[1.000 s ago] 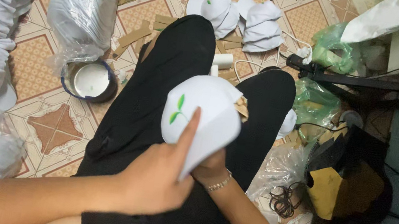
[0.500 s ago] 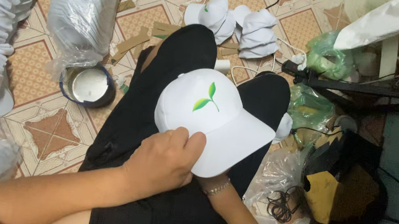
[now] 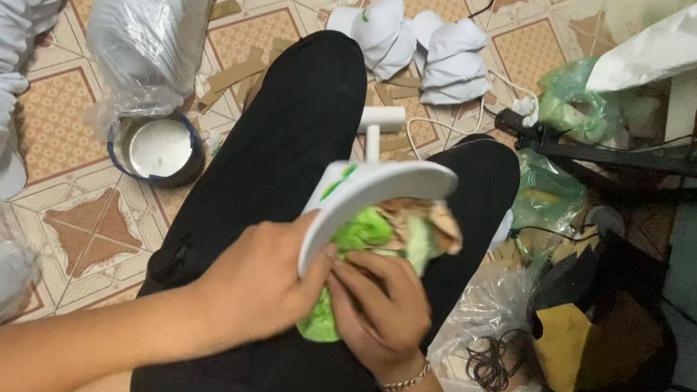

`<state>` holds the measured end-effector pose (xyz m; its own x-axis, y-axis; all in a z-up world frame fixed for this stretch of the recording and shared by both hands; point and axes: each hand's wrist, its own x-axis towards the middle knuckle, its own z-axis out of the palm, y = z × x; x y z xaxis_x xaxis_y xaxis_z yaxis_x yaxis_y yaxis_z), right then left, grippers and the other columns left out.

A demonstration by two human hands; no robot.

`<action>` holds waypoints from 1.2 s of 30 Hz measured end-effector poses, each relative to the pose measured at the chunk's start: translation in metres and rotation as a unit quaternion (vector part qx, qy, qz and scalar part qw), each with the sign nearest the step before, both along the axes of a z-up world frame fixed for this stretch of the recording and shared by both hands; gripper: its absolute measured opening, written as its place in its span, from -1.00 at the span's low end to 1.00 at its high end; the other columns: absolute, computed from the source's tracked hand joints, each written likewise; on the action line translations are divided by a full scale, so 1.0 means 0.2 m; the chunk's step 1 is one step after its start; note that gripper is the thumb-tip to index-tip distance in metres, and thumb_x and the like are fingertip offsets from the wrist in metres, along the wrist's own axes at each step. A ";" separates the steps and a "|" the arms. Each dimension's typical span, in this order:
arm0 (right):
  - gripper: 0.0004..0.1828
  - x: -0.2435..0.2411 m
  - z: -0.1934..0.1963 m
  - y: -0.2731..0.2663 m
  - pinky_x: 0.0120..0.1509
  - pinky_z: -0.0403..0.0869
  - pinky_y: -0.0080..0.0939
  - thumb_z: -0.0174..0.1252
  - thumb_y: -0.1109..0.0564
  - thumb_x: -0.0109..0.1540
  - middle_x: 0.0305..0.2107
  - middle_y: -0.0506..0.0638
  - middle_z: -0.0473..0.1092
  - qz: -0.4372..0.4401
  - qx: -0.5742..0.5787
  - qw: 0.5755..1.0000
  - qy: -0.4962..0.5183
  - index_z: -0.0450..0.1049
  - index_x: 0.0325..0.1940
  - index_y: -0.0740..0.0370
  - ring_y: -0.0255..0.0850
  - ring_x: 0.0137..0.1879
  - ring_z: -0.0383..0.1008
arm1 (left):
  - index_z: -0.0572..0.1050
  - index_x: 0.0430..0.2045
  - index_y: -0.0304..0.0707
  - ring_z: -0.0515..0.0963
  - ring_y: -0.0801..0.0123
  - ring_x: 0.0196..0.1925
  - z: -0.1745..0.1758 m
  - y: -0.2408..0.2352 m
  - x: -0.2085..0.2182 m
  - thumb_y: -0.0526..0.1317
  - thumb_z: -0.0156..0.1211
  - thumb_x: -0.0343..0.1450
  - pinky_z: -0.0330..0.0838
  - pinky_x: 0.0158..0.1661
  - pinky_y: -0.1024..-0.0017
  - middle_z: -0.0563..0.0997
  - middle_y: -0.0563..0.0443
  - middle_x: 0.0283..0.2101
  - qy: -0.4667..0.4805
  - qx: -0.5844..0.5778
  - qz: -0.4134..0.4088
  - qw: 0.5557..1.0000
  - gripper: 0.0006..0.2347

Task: The person cleans white baseball caps by wiping them with a cloth, spraying them with a can, and drying them with a hairdryer. They also insert a cardboard piece into the cap's interior and handle a plush watermelon toy during the process.

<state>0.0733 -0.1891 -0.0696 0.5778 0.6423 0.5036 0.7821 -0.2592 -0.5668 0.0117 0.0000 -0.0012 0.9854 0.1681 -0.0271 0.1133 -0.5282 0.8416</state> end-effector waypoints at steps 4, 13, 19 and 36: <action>-0.80 0.02 0.04 0.15 0.03 0.47 -0.14 0.33 0.24 0.12 -0.17 -0.01 0.56 0.019 -0.053 0.998 -0.027 0.60 -0.17 0.23 -0.13 -0.04 0.56 | 0.63 -0.57 -0.32 0.64 -0.19 -0.46 -0.12 0.05 0.01 -0.02 0.05 0.44 0.55 -0.38 0.07 0.60 -0.35 -0.56 0.179 0.121 0.015 0.976 -0.64; -0.91 0.12 -0.10 0.35 -0.29 0.43 -0.24 0.37 0.18 0.05 -0.43 -0.24 0.49 0.026 -0.118 0.991 -0.049 0.65 -0.43 -0.02 -0.28 -0.34 0.49 | 0.56 -0.53 -0.46 0.65 -0.17 -0.43 -0.30 0.12 -0.06 -0.24 0.04 0.38 0.53 -0.39 0.03 0.59 -0.35 -0.56 0.045 -0.044 0.034 0.997 -0.79; -0.90 0.12 -0.15 0.31 -0.30 0.37 -0.19 0.41 0.12 0.05 -0.47 -0.18 0.47 -0.026 -0.029 0.991 -0.129 0.59 -0.45 0.07 -0.25 -0.36 0.47 | 0.55 -0.65 -0.44 0.63 -0.18 -0.51 -0.26 0.04 -0.04 -0.21 0.04 0.40 0.53 -0.42 0.05 0.58 -0.35 -0.60 0.064 0.036 0.001 0.997 -0.73; -0.85 0.14 -0.12 0.28 -0.19 0.26 -0.18 0.43 0.08 0.05 -0.48 -0.24 0.40 0.014 -0.095 0.992 -0.086 0.63 -0.31 -0.08 -0.28 -0.28 0.39 | 0.57 -0.72 -0.44 0.62 -0.24 -0.51 -0.33 0.09 -0.02 -0.12 0.03 0.40 0.52 -0.38 -0.03 0.57 -0.39 -0.62 0.151 0.086 0.008 0.985 -0.64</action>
<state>0.1009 -0.1332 -0.0935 0.4755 0.7494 0.4607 0.8708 -0.3263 -0.3678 0.0072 0.0184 -0.0681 0.9338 0.2103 -0.2895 0.3544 -0.6556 0.6668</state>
